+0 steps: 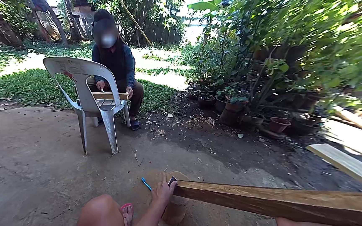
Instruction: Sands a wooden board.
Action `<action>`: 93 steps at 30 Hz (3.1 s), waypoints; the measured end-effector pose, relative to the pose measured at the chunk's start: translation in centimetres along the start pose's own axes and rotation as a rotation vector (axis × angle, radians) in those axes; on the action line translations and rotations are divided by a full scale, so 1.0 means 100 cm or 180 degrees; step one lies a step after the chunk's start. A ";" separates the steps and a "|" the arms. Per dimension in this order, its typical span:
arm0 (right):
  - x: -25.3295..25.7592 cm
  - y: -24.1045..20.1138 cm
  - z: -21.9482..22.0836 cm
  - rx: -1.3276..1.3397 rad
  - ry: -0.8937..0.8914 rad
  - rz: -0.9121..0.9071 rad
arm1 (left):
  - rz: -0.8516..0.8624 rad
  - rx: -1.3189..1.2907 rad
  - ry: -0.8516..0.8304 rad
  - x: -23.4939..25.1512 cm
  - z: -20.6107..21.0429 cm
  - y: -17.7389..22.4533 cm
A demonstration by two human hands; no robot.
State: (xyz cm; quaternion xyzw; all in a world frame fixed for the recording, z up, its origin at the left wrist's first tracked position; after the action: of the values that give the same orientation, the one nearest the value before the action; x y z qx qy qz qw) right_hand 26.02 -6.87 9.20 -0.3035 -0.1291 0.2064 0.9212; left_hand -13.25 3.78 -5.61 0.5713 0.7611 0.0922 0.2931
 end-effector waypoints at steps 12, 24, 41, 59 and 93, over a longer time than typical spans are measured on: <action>-0.001 -0.002 -0.002 0.0093 0.0054 -0.0062 | -0.0119 0.0021 0.0048 0.022 0.005 -0.023; -0.012 -0.009 0.004 0.0001 0.0341 -0.0071 | 0.0989 0.0252 -0.0057 -0.042 0.006 0.066; -0.002 0.007 -0.004 -0.0109 0.0111 0.0148 | 0.0717 0.0456 -0.0350 -0.023 -0.001 0.053; 0.003 0.022 -0.011 0.0396 -0.0226 0.0674 | 0.0784 -0.0176 -0.0399 -0.019 0.000 0.049; 0.004 0.028 -0.017 0.0901 -0.0582 0.0926 | -0.0050 0.0328 0.0008 0.014 -0.007 -0.010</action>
State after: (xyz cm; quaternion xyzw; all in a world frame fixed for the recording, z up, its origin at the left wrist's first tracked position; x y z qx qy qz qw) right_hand 26.16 -5.48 6.20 -0.1665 -0.1367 0.3798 0.8996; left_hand -14.72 4.82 -6.00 0.5795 0.7697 0.0513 0.2630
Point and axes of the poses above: each hand's wrist, its own x-axis towards the middle knuckle, its own z-axis out of the palm, y = z × x, the point moved 8 cm from there along x, towards the middle knuckle, and after that the axes turned 1 degree about -z, right-handed, at the moved point
